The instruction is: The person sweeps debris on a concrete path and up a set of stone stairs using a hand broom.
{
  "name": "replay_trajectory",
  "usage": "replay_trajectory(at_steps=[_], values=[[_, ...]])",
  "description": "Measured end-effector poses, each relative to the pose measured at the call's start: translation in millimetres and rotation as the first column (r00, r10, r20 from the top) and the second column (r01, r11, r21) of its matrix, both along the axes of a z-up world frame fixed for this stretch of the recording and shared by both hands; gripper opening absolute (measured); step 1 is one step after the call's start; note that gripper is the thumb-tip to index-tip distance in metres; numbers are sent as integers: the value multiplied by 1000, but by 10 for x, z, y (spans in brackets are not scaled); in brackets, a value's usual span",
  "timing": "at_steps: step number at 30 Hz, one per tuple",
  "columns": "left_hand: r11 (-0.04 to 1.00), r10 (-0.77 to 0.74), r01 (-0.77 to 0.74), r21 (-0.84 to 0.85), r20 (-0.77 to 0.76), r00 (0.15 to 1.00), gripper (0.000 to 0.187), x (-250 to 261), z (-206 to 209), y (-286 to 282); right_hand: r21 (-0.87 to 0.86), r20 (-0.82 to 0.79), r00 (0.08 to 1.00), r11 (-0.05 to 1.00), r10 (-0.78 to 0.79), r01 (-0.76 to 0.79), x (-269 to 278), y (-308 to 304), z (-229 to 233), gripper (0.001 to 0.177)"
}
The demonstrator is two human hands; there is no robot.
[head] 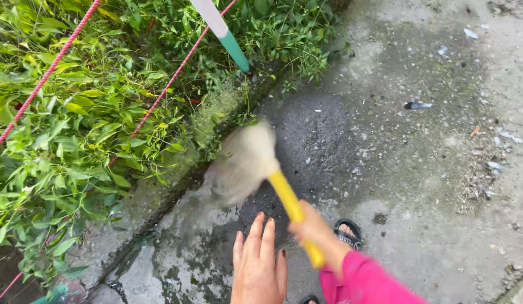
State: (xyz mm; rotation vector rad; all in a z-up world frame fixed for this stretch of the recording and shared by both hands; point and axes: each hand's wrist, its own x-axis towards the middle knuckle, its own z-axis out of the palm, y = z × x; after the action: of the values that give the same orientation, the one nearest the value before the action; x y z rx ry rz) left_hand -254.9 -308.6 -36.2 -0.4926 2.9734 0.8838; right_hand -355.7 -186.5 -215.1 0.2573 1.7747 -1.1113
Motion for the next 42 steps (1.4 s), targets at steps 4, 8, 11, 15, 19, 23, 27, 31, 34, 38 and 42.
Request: replay_trajectory(at_steps=[4,8,11,15,19,23,27,31,34,38,42], values=[[1000,19,-19,19,0,1000,71,-334,-131,2,-155,-130,919,923,-372,352,-1403,275,-35,39],[999,13,-13,41,-14,1000,71,-822,-32,98,-53,-188,905,924,-382,380,-1278,481,277,84],[999,-20,21,33,-46,999,72,-1251,50,139,-91,-259,944,978,-206,189,-490,805,355,93],[997,-77,78,11,-66,995,73,-1801,96,274,-476,-149,986,879,-75,-4,-195,924,144,77],[991,-131,133,17,-70,989,73,-2229,106,443,-364,-71,995,926,76,-97,-1207,864,-87,62],[984,-170,172,49,-47,984,72,-2497,77,559,-24,20,990,990,-140,140,-2771,1032,-124,62],[982,-178,180,65,-28,984,70,-2695,88,623,-98,-130,874,883,-469,459,-3595,967,33,72],[977,-196,198,80,-30,980,70,-2928,181,655,-121,-259,849,888,-460,444,-3266,1007,454,92],[966,-243,242,91,1,970,71,-3088,257,684,-116,-69,913,912,-403,394,-2546,1401,748,95],[945,-313,317,83,-54,948,72,-3341,284,747,-66,232,905,923,-356,380,-2264,1994,585,89],[902,-414,420,105,-71,907,72,-3614,280,757,57,134,885,895,-446,443,-2887,2358,138,82]])
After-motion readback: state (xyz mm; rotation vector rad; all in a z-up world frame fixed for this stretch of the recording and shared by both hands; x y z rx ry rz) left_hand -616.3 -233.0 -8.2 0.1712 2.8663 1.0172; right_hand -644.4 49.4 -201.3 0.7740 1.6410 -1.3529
